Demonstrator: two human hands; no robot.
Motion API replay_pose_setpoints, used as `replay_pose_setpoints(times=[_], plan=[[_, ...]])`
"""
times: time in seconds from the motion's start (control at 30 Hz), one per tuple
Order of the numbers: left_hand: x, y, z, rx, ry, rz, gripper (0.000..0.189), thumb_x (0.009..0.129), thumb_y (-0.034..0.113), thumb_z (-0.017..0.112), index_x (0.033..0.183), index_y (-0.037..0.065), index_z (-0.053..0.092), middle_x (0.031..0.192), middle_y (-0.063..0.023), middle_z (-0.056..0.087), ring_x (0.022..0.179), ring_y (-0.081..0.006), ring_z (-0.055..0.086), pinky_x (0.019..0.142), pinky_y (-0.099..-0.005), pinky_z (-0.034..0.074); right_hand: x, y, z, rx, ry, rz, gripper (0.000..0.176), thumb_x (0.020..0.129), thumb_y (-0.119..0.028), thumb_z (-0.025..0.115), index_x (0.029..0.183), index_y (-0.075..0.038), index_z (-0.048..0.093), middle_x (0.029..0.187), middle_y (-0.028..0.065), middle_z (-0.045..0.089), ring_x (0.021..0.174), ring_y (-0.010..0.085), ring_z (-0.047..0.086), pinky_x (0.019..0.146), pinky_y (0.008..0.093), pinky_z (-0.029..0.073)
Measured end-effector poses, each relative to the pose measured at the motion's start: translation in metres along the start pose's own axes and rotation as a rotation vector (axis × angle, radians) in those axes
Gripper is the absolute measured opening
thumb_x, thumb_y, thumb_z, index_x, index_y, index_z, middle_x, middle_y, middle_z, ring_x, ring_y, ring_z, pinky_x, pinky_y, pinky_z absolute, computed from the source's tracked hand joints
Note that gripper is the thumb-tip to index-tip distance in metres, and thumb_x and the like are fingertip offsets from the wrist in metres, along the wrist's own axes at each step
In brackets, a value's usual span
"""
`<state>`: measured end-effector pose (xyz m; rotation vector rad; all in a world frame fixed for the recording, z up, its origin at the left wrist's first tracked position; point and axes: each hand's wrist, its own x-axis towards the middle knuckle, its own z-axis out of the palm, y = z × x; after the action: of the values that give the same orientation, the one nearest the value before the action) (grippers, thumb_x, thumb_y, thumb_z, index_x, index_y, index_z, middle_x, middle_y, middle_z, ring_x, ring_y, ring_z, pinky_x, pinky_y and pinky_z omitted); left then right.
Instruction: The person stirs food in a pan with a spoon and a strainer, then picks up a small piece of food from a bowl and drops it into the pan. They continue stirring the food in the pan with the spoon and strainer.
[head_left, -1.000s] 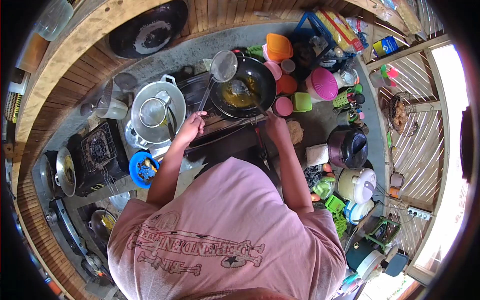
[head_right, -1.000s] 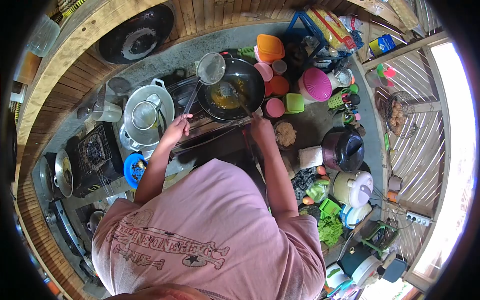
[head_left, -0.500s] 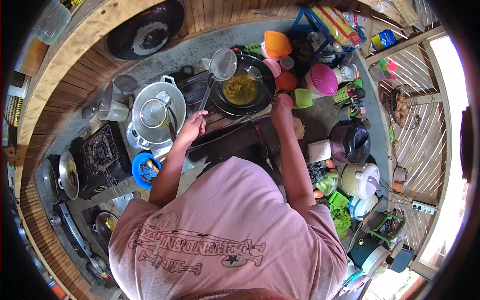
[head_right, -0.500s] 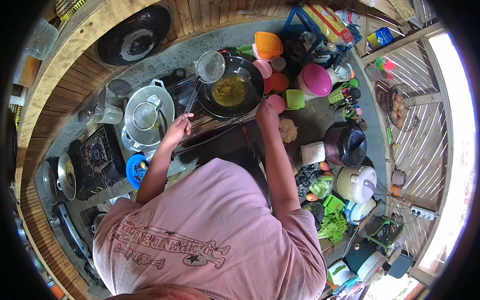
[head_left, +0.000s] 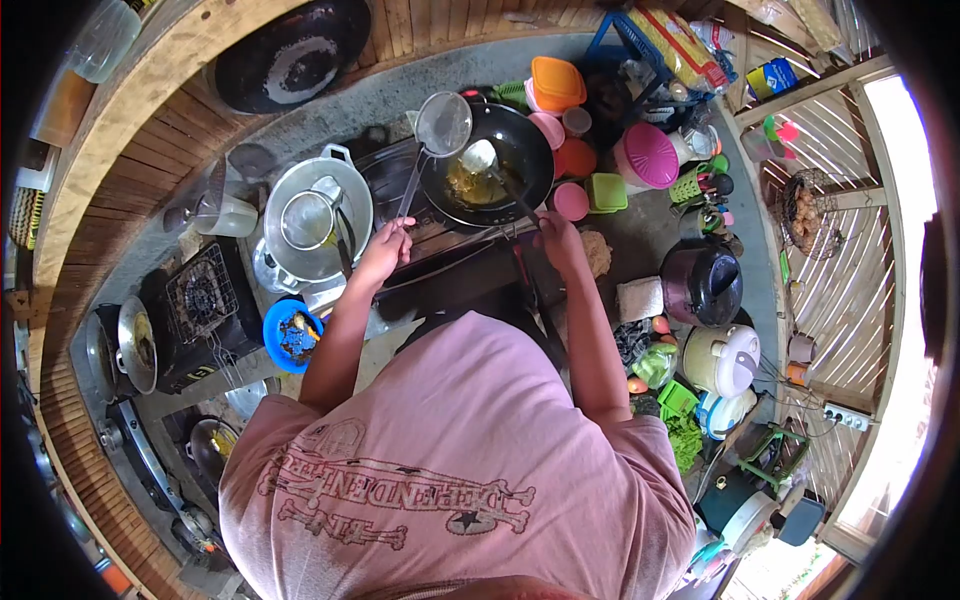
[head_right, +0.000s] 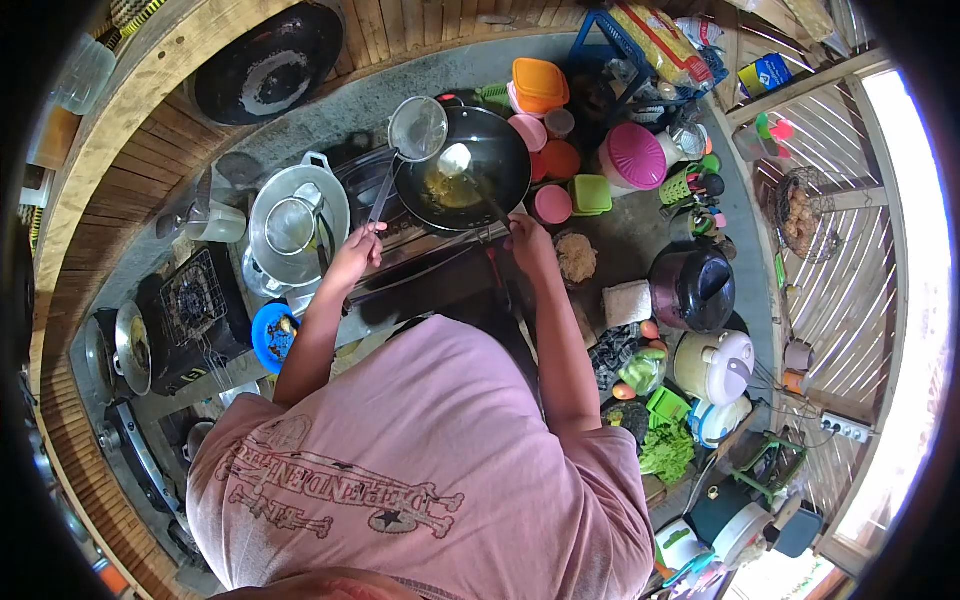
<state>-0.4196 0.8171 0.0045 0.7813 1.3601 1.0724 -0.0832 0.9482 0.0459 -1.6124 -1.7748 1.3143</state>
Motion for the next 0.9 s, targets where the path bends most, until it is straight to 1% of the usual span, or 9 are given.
replay_pose_setpoints(times=[0.1, 0.17, 0.37, 0.57, 0.7, 0.77, 0.8, 0.87, 0.9], plan=[[-0.001, 0.002, 0.002, 0.018, 0.020, 0.029, 0.033, 0.110, 0.018, 0.034, 0.131, -0.001, 0.050, 0.075, 0.0011, 0.049, 0.062, -0.0096, 0.048, 0.063, -0.0249, 0.044, -0.006, -0.006, -0.006, -0.117, 0.135, -0.093, 0.029, 0.099, -0.019, 0.051, 0.119, -0.003, 0.066, 0.086, 0.0238, 0.071, 0.083, 0.0366, 0.072, 0.075, 0.0461, 0.055], [-0.002, 0.003, 0.003, 0.032, 0.016, 0.020, 0.033, 0.109, 0.018, 0.034, 0.132, 0.000, 0.050, 0.076, 0.0005, 0.049, 0.064, -0.0107, 0.049, 0.065, -0.0257, 0.044, -0.002, -0.002, -0.008, -0.410, 0.245, -0.220, 0.028, 0.099, -0.018, 0.051, 0.120, -0.005, 0.064, 0.089, 0.0270, 0.070, 0.085, 0.0408, 0.071, 0.073, 0.0503, 0.055], [0.001, -0.002, 0.005, 0.033, 0.001, 0.020, 0.033, 0.109, 0.017, 0.033, 0.133, 0.001, 0.050, 0.076, -0.0001, 0.049, 0.065, -0.0117, 0.050, 0.065, -0.0267, 0.045, 0.002, 0.002, -0.012, -0.540, 0.335, -0.282, 0.031, 0.096, -0.014, 0.050, 0.123, -0.007, 0.063, 0.089, 0.0272, 0.069, 0.085, 0.0440, 0.069, 0.072, 0.0547, 0.055], [0.000, -0.006, 0.008, 0.043, 0.026, -0.013, 0.034, 0.110, 0.019, 0.033, 0.134, 0.001, 0.050, 0.075, -0.0001, 0.049, 0.064, -0.0113, 0.050, 0.064, -0.0266, 0.045, 0.022, 0.014, -0.004, -0.629, 0.281, -0.190, 0.034, 0.094, -0.013, 0.046, 0.122, -0.006, 0.064, 0.092, 0.0259, 0.070, 0.085, 0.0425, 0.070, 0.073, 0.0541, 0.056], [0.005, -0.016, 0.006, 0.040, 0.020, -0.015, 0.035, 0.110, 0.021, 0.033, 0.134, 0.001, 0.049, 0.074, -0.0001, 0.048, 0.063, -0.0113, 0.050, 0.063, -0.0271, 0.046, 0.031, 0.028, 0.005, -0.528, 0.264, -0.239, 0.032, 0.093, -0.012, 0.049, 0.120, -0.006, 0.067, 0.089, 0.0248, 0.071, 0.086, 0.0426, 0.070, 0.076, 0.0538, 0.056], [0.006, -0.019, 0.007, 0.036, 0.025, -0.010, 0.035, 0.111, 0.022, 0.033, 0.133, 0.001, 0.049, 0.074, -0.0001, 0.049, 0.063, -0.0113, 0.051, 0.063, -0.0273, 0.047, 0.042, 0.054, 0.012, -0.299, 0.187, -0.310, 0.030, 0.096, -0.014, 0.053, 0.121, -0.006, 0.068, 0.079, 0.0182, 0.071, 0.073, 0.0317, 0.071, 0.069, 0.0416, 0.055], [0.005, -0.022, 0.007, 0.032, 0.028, -0.007, 0.035, 0.111, 0.023, 0.034, 0.133, 0.001, 0.049, 0.074, -0.0001, 0.049, 0.063, -0.0114, 0.051, 0.063, -0.0275, 0.047, 0.039, 0.051, 0.013, -0.300, 0.183, -0.309, 0.030, 0.096, -0.014, 0.053, 0.121, -0.006, 0.068, 0.079, 0.0182, 0.071, 0.073, 0.0317, 0.071, 0.069, 0.0416, 0.055], [0.005, -0.021, 0.008, 0.031, 0.033, -0.002, 0.035, 0.111, 0.023, 0.034, 0.133, 0.001, 0.049, 0.074, -0.0002, 0.049, 0.063, -0.0114, 0.051, 0.062, -0.0275, 0.047, 0.025, 0.035, 0.013, -0.076, 0.010, -0.033, 0.032, 0.098, -0.015, 0.052, 0.124, -0.005, 0.068, 0.075, 0.0101, 0.069, 0.070, 0.0221, 0.070, 0.069, 0.0350, 0.053], [0.003, -0.022, 0.008, 0.035, 0.035, 0.005, 0.035, 0.110, 0.023, 0.033, 0.132, 0.001, 0.049, 0.074, -0.0003, 0.049, 0.062, -0.0115, 0.051, 0.062, -0.0276, 0.047, 0.021, 0.035, 0.012, -0.079, 0.005, -0.031, 0.032, 0.098, -0.015, 0.052, 0.124, -0.005, 0.068, 0.075, 0.0101, 0.069, 0.070, 0.0221, 0.070, 0.069, 0.0350, 0.053]])
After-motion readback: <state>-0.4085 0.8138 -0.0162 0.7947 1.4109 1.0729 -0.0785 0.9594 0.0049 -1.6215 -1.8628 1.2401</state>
